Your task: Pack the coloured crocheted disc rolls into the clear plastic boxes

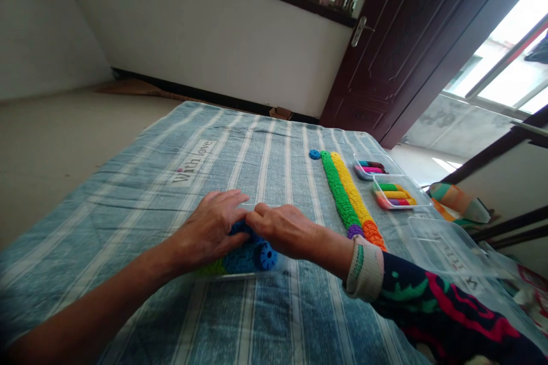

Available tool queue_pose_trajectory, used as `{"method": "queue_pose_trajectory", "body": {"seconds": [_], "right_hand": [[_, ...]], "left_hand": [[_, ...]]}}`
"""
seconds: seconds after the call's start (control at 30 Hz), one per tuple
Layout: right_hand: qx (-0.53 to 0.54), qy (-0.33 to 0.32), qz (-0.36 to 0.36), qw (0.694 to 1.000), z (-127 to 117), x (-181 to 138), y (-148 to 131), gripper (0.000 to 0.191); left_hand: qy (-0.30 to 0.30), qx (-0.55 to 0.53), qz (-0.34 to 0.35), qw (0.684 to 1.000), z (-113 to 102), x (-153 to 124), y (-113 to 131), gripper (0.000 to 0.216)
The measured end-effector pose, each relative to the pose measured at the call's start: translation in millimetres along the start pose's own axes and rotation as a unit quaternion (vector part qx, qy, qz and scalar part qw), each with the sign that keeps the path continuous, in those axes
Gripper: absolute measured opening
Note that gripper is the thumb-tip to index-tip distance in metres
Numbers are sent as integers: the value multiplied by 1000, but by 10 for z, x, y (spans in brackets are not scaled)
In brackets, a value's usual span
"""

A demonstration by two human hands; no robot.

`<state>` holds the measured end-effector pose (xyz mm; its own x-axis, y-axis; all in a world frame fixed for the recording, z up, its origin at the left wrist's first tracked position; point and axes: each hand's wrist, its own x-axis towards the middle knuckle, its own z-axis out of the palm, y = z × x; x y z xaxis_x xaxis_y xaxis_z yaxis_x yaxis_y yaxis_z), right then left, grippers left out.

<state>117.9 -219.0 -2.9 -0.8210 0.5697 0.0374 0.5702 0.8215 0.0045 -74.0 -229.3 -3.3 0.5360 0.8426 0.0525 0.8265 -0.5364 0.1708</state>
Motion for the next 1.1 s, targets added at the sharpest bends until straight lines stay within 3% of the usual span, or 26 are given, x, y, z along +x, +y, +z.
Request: {"method": "queue_pose_trajectory", "body": {"seconds": [0.33,0.57,1.1], "right_hand": [[19,18,49,998,70,51,-56,15],[68,-5,82,994,53,40,-70,27],[135,53,124,982,145,35,-38,13]], "left_hand": [[7,7,2,1000,6,5,-6,29],[5,7,-5,1000,19,3,-2,40],[30,0,-21,999,44,29,111,28]]}}
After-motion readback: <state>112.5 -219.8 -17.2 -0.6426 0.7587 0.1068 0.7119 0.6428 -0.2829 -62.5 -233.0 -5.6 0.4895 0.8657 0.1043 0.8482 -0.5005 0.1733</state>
